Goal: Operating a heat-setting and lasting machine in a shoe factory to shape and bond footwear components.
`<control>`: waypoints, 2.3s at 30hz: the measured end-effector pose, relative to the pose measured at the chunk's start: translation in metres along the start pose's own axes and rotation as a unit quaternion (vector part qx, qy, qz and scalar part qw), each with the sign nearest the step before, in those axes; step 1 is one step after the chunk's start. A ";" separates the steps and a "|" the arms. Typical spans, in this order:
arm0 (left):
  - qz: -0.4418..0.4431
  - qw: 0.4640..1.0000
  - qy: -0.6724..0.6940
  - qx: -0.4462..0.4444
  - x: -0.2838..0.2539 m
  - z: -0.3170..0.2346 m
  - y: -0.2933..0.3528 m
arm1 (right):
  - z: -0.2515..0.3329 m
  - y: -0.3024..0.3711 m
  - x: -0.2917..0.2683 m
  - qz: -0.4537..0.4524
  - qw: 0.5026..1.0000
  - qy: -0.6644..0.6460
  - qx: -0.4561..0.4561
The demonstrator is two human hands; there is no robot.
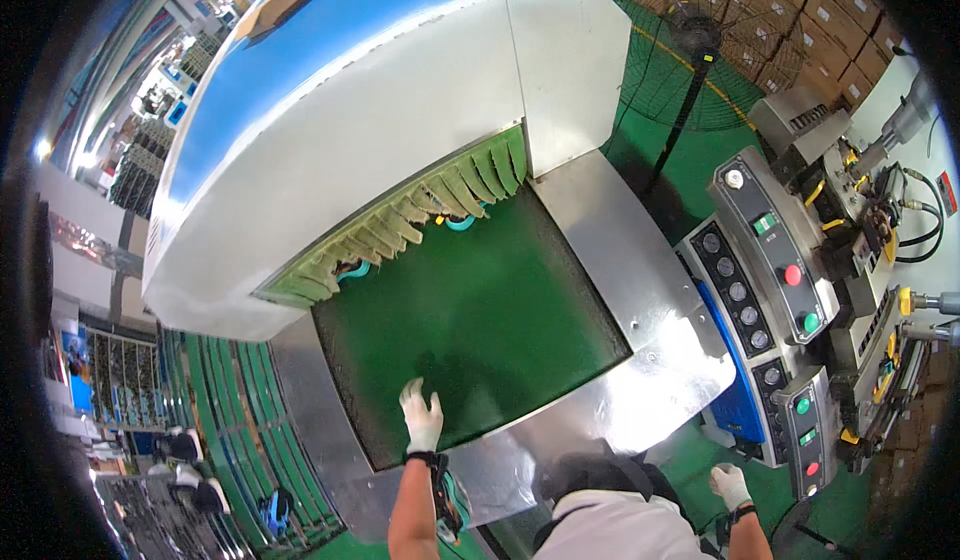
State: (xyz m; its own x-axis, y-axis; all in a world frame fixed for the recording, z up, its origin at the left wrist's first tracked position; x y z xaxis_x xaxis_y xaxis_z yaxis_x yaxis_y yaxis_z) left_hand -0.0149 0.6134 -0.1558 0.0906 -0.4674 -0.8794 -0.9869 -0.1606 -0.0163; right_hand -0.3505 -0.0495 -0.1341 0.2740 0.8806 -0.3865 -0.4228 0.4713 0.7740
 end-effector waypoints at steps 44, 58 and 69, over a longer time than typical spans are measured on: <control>0.310 0.789 0.211 0.487 0.050 -0.431 0.078 | 0.264 0.102 0.121 -0.004 0.891 0.266 -0.369; 0.366 0.626 0.299 0.621 0.057 -0.794 0.244 | 0.049 0.118 -0.187 -0.081 0.751 -0.601 -0.261; 0.316 0.504 0.179 0.784 0.275 -1.045 0.397 | -0.030 0.154 -0.277 -0.238 0.543 -0.743 -0.311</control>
State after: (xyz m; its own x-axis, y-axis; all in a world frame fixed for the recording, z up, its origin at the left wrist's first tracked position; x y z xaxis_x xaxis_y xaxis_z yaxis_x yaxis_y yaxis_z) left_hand -0.2421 -0.4871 0.0927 -0.5660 -0.1669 -0.8073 0.2985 0.8713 -0.3894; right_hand -0.5175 -0.2189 0.0771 0.6796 -0.1418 0.7197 -0.0814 0.9605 0.2661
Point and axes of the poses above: each hand's wrist, its own y-axis away from the middle knuckle, its own x-axis out of the palm, z = x × y, the point moved 4 cm from there along -y, towards the middle knuckle, and after that the axes turned 4 degrees about -y, right-handed, at the moved point
